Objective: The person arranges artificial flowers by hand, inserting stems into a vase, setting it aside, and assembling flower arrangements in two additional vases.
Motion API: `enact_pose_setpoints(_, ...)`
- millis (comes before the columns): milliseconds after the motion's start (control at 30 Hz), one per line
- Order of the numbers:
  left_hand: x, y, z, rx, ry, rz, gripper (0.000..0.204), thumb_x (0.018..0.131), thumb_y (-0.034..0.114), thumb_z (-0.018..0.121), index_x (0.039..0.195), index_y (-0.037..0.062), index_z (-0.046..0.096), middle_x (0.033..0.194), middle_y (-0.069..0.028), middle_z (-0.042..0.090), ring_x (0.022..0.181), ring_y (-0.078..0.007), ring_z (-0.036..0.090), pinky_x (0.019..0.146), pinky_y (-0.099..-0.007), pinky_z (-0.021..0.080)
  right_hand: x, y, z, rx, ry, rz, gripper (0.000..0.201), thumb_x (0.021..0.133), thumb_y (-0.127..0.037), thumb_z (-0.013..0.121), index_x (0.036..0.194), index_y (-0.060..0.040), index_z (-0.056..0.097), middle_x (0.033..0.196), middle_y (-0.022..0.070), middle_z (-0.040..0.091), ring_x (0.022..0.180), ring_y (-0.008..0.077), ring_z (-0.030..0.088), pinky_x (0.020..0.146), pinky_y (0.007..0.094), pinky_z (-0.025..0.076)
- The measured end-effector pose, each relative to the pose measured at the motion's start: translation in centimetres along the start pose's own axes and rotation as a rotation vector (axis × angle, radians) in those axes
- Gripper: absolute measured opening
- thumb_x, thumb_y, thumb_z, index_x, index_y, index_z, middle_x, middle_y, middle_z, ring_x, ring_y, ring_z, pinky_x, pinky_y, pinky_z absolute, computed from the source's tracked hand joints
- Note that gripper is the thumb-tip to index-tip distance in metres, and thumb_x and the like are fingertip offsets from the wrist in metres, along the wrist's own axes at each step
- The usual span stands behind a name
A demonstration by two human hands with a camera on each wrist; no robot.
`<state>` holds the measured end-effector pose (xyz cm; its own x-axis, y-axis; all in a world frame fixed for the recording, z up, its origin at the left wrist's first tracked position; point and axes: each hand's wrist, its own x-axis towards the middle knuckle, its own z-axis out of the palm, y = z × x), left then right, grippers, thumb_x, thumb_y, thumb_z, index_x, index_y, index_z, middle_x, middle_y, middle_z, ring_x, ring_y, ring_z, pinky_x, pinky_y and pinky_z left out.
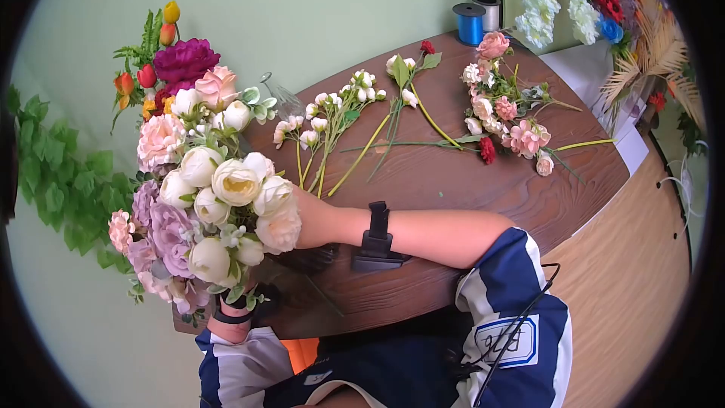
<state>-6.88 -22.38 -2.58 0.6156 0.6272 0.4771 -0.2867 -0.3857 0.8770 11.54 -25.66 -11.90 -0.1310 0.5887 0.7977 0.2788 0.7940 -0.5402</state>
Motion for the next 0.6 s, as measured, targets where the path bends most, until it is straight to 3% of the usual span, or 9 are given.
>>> enact_pose_setpoints(100, -0.6, -0.6, -0.1, -0.058, 0.026, 0.011, 0.072, 0.075, 0.044, 0.07, 0.125, 0.0007, 0.042, 0.11, -0.0116, 0.054, 0.103, -0.0225, 0.053, 0.088, -0.0345, 0.046, -0.2, 0.8, -0.6, -0.085, -0.067, -0.046, 0.042, 0.072, -0.022, 0.072, 0.105, -0.0048, 0.054, 0.104, 0.0085, 0.056, 0.098, 0.0232, 0.053, 0.095, 0.0376, 0.038)
enact_pose_setpoints(267, 1.7, -1.6, 0.2, -0.16, 0.075, 0.02, 0.073, 0.075, 0.047, 0.069, 0.124, 0.0006, 0.043, 0.108, -0.0122, 0.055, 0.101, -0.0223, 0.053, 0.086, -0.0338, 0.046, 1.2, -1.3, -3.3, 0.115, 0.169, -0.087, 0.042, 0.074, -0.021, 0.07, 0.106, -0.0011, 0.053, 0.101, 0.0124, 0.057, 0.098, 0.0239, 0.054, 0.083, 0.0359, 0.046)
enact_pose_setpoints(300, 2.6, -1.9, 0.5, -0.183, 0.084, 0.024, 0.074, 0.074, 0.048, 0.069, 0.124, 0.0006, 0.043, 0.108, -0.0123, 0.055, 0.101, -0.0223, 0.053, 0.086, -0.0337, 0.046, 2.1, -1.8, -3.9, 0.076, 0.207, -0.055, 0.033, 0.078, -0.022, 0.066, 0.1, -0.0002, 0.054, 0.099, 0.013, 0.057, 0.093, 0.0232, 0.057, 0.074, 0.0318, 0.049)
enact_pose_setpoints(367, 3.9, -2.3, 0.8, -0.228, 0.104, 0.026, 0.074, 0.074, 0.05, 0.069, 0.124, 0.0006, 0.043, 0.107, -0.0126, 0.055, 0.1, -0.0222, 0.054, 0.085, -0.0334, 0.047, 2.5, -1.4, -5.6, -0.127, 0.289, 0.067, 0.027, 0.08, -0.023, 0.064, 0.094, -0.0006, 0.057, 0.097, 0.0126, 0.058, 0.086, 0.0212, 0.059, 0.068, 0.029, 0.05)
enact_pose_setpoints(433, 0.9, -2.6, -1.4, -0.263, 0.135, 0.02, 0.075, 0.074, 0.051, 0.069, 0.124, 0.0006, 0.043, 0.107, -0.0128, 0.055, 0.099, -0.0221, 0.054, 0.085, -0.0331, 0.047, 2.8, -0.6, -7.6, -0.184, 0.462, 0.352, 0.01, 0.079, -0.01, 0.062, 0.087, -0.0034, 0.06, 0.097, 0.0112, 0.06, 0.089, 0.0217, 0.058, 0.078, 0.0332, 0.047)
enact_pose_setpoints(467, 0.4, -2.7, -1.5, -0.277, 0.153, 0.016, 0.076, 0.074, 0.052, 0.069, 0.123, 0.0006, 0.043, 0.106, -0.0129, 0.055, 0.099, -0.0221, 0.054, 0.085, -0.033, 0.047, 2.5, 0.7, -9.1, -0.378, 0.503, 0.418, 0.018, 0.078, -0.016, 0.064, 0.09, -0.0033, 0.06, 0.098, 0.013, 0.059, 0.089, 0.0249, 0.059, 0.076, 0.0353, 0.048)
enact_pose_setpoints(500, 0.1, -3.5, -3.6, -0.118, 0.273, 0.072, 0.084, 0.074, 0.06, 0.064, 0.128, 0.001, 0.037, 0.108, -0.0165, 0.053, 0.104, -0.0246, 0.052, 0.086, -0.034, 0.047, 2.0, 2.2, -10.5, -0.575, 0.538, 0.478, 0.026, 0.076, -0.022, 0.067, 0.093, -0.0032, 0.059, 0.1, 0.0148, 0.058, 0.089, 0.0281, 0.06, 0.075, 0.0374, 0.049)
enact_pose_setpoints(567, 0.2, -1.6, -4.4, -0.188, 0.177, 0.099, 0.08, 0.076, 0.057, 0.063, 0.128, 0.0011, 0.038, 0.108, -0.0159, 0.053, 0.104, -0.0241, 0.052, 0.088, -0.0349, 0.046, 0.4, 4.0, -13.0, -1.032, 0.53, 0.554, 0.036, 0.073, -0.023, 0.072, 0.098, -0.0026, 0.056, 0.105, 0.0172, 0.054, 0.097, 0.0322, 0.055, 0.081, 0.0377, 0.047)
enact_pose_setpoints(600, -0.2, -1.6, -5.7, -0.178, 0.17, 0.107, 0.08, 0.077, 0.055, 0.063, 0.129, 0.0012, 0.037, 0.11, -0.0166, 0.053, 0.105, -0.0248, 0.052, 0.089, -0.0357, 0.046, 0.0, 4.4, -14.1, -1.072, 0.481, 0.655, 0.045, 0.069, -0.027, 0.074, 0.101, -0.0023, 0.055, 0.105, 0.018, 0.053, 0.1, 0.0335, 0.053, 0.083, 0.0393, 0.046)
